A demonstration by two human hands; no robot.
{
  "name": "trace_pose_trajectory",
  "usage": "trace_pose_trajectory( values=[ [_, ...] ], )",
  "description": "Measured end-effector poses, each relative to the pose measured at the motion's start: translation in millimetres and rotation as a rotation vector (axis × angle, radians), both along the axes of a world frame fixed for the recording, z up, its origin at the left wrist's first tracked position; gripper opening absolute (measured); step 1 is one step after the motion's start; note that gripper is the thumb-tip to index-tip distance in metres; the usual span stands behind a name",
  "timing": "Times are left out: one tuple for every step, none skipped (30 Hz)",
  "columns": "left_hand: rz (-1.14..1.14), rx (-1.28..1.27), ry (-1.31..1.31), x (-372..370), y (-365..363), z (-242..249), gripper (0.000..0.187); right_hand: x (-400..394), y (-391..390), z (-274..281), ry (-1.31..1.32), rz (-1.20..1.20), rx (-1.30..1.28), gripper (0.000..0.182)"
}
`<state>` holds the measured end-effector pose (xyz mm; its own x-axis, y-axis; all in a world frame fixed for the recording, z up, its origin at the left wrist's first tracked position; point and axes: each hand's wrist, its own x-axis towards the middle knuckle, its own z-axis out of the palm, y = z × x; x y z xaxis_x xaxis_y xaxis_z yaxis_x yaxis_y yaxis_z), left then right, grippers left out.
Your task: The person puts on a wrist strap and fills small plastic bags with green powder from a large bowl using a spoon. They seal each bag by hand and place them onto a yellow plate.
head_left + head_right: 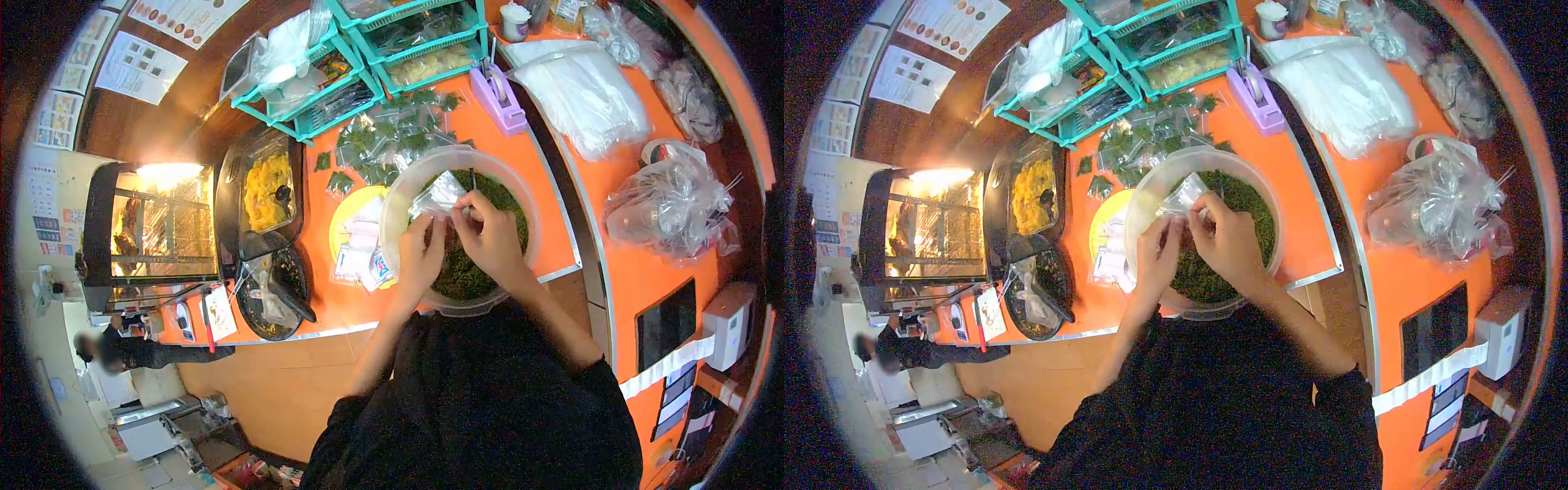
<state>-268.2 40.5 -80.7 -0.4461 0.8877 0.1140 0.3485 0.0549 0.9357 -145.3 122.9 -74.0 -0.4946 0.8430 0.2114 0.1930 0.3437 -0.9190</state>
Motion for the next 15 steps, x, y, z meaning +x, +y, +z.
trace_pose_trajectory(
  values=[
    [0.017,-0.010,0.003,-1.5,-0.2,0.1,0.015,1.0,-0.2,3.2,0.002,-0.005,-0.003,0.013],
    [0.012,-0.012,0.006,-2.0,0.6,-1.7,0.015,2.2,0.0,7.2,-0.121,0.033,0.008,0.013],
    [0.027,0.016,0.048,-1.9,1.5,-4.9,0.012,2.9,-0.1,9.4,-0.243,0.072,0.018,0.013],
    [0.043,0.045,0.091,-2.6,1.7,-6.6,0.010,3.4,0.9,9.5,-0.239,0.069,0.014,0.013],
    [0.040,0.041,0.093,-2.5,1.2,-3.1,0.010,4.5,3.0,9.0,-0.226,0.054,0.228,0.014],
    [0.012,0.010,0.166,-1.0,0.9,3.3,0.007,5.9,5.0,7.9,-0.212,0.038,0.441,0.015],
    [-0.016,-0.020,0.238,0.0,0.7,6.6,0.005,7.2,7.0,6.5,-0.212,0.035,0.438,0.015],
    [-0.020,-0.021,0.238,-0.5,0.3,4.8,0.005,8.4,9.4,5.0,-0.226,0.081,0.506,0.015],
    [-0.065,-0.003,0.275,-1.5,-0.3,1.5,0.005,10.2,10.7,3.9,-0.240,0.128,0.574,0.016],
    [-0.110,0.016,0.312,-2.2,-0.7,-0.3,0.005,12.3,11.2,3.2,-0.240,0.126,0.572,0.016],
    [-0.113,0.016,0.313,-3.4,-1.2,-0.1,0.005,14.5,11.9,3.0,-0.227,0.185,0.499,0.016],
    [-0.151,0.013,0.262,-4.9,-2.1,0.3,0.004,17.1,12.7,3.1,-0.214,0.244,0.426,0.016],
    [-0.188,0.009,0.212,-5.5,-2.4,0.5,0.004,21.9,15.3,7.3,-0.214,0.242,0.424,0.016],
    [-0.189,0.007,0.212,-3.6,-2.0,2.2,0.004,27.7,19.4,15.6,-0.176,0.303,0.269,0.015],
    [-0.212,0.041,0.139,-0.2,-1.4,5.2,0.004,31.0,22.2,20.0,-0.136,0.363,0.114,0.015]
  ],
)
